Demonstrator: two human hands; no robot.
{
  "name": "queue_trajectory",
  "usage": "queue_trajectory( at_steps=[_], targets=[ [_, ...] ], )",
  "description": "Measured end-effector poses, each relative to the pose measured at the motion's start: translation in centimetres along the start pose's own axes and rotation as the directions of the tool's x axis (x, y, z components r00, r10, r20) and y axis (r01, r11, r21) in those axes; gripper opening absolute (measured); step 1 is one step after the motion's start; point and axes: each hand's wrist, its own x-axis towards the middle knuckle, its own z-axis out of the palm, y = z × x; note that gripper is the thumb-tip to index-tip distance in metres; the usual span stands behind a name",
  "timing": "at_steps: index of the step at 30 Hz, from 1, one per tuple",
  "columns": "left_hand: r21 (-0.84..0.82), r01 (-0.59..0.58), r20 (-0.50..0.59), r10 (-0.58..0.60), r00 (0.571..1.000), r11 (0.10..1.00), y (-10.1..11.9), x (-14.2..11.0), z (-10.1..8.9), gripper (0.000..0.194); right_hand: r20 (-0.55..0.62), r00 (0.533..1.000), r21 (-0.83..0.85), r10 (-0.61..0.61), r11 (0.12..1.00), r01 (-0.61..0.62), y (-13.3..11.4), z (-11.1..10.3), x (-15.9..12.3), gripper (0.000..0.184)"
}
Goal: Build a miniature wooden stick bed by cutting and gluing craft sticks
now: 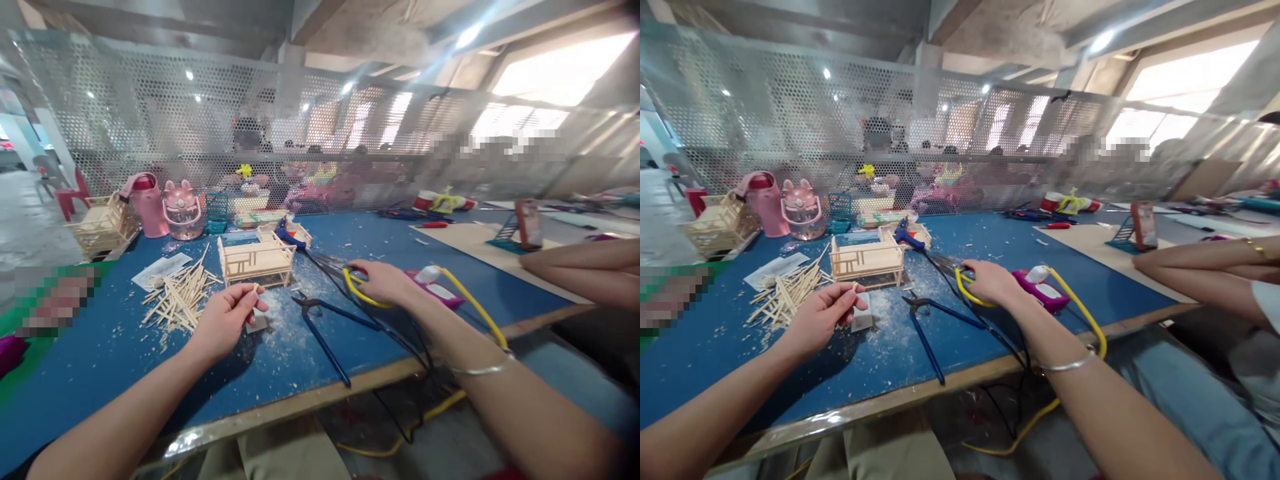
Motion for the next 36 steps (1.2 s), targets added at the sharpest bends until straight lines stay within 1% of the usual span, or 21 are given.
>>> queue_trajectory(
  at_steps=[2, 3, 4, 6, 7, 8, 10, 11, 13, 15, 17, 19, 22, 26, 28, 30, 34, 36],
  targets=[
    [-0.013, -0.013, -0.008, 0.013, 1.0, 1.0, 0.1, 0.1, 0.0, 0.031, -0.106, 0.994, 0.033, 0.029, 0.999, -0.025, 0.6, -0.7, -1.2, 0.044],
    [-0.018, -0.018, -0.013, 0.018, 1.0, 1.0, 0.2, 0.1, 0.1, 0.031, -0.159, 0.987, 0.066, 0.014, 0.998, -0.004, 0.7, -0.9, -1.9, 0.04],
    [-0.022, -0.022, -0.019, 0.022, 1.0, 1.0, 0.3, 0.1, 0.1, 0.032, -0.21, 0.978, 0.111, -0.023, 0.993, 0.048, 0.5, -1.1, -2.7, 0.038],
    [-0.018, -0.029, -0.026, 0.028, 0.999, 0.999, 0.4, 0.1, 0.2, 0.031, -0.277, 0.951, 0.227, -0.139, 0.952, 0.206, -0.8, -1.3, -4.4, 0.038],
    [-0.01, -0.034, -0.025, 0.034, 0.999, 0.999, 0.4, 0.1, 0.2, 0.031, -0.289, 0.936, 0.295, -0.2, 0.912, 0.286, -1.8, -1.3, -5.2, 0.041],
    [0.002, -0.044, -0.018, 0.044, 0.999, 0.999, 0.5, 0.0, 0.2, 0.03, -0.272, 0.924, 0.341, -0.269, 0.871, 0.354, -3.1, -1.3, -6.0, 0.043],
    [0.04, -0.076, 0.0, 0.076, 0.997, 0.996, 0.5, -0.2, 0.1, 0.029, -0.241, 0.887, 0.414, -0.394, 0.785, 0.461, -5.9, -1.3, -7.3, 0.038],
    [0.057, -0.093, 0.007, 0.093, 0.996, 0.994, 0.5, -0.3, 0.0, 0.028, -0.243, 0.87, 0.437, -0.43, 0.752, 0.494, -7.2, -1.3, -7.8, 0.037],
    [0.074, -0.111, 0.01, 0.111, 0.994, 0.991, 0.5, -0.4, -0.1, 0.026, -0.244, 0.84, 0.445, -0.484, 0.714, 0.541, -9.2, -1.2, -8.3, 0.04],
    [0.089, -0.114, 0.005, 0.114, 0.993, 0.989, 0.5, -0.5, -0.2, 0.025, -0.236, 0.825, 0.445, -0.513, 0.697, 0.561, -10.3, -1.1, -8.4, 0.042],
    [0.123, -0.127, 0.007, 0.127, 0.992, 0.984, 0.6, -0.6, -0.3, 0.022, -0.234, 0.818, 0.447, -0.525, 0.689, 0.57, -10.7, -1.0, -8.2, 0.044],
    [0.191, -0.158, 0.019, 0.158, 0.987, 0.969, 0.9, -0.7, -0.3, 0.021, -0.252, 0.806, 0.438, -0.535, 0.68, 0.588, -10.7, -0.9, -8.0, 0.047],
    [0.279, -0.188, 0.038, 0.185, 0.982, 0.942, 1.2, -0.9, -0.4, 0.025, -0.267, 0.781, 0.419, -0.564, 0.662, 0.621, -10.6, -1.0, -8.0, 0.047],
    [0.318, -0.204, 0.059, 0.195, 0.979, 0.926, 1.5, -1.1, -0.6, 0.027, -0.279, 0.764, 0.366, -0.581, 0.672, 0.644, -10.7, -1.1, -8.1, 0.048],
    [0.338, -0.221, 0.064, 0.212, 0.975, 0.915, 1.5, -1.2, -0.6, 0.025, -0.294, 0.75, 0.322, -0.593, 0.677, 0.661, -10.7, -1.0, -8.0, 0.044],
    [0.362, -0.239, 0.064, 0.232, 0.971, 0.901, 1.4, -1.3, -0.7, 0.023, -0.302, 0.738, 0.294, -0.603, 0.678, 0.674, -10.8, -0.9, -7.9, 0.037],
    [0.389, -0.234, 0.039, 0.238, 0.97, 0.891, 1.2, -1.5, -0.4, 0.025, -0.301, 0.722, 0.262, -0.624, 0.673, 0.691, -10.8, -0.6, -7.5, 0.038],
    [0.383, -0.23, 0.05, 0.229, 0.972, 0.895, 1.2, -1.5, -0.1, 0.028, -0.299, 0.704, 0.268, -0.645, 0.651, 0.71, -10.8, -0.4, -7.3, 0.033]
  ],
)
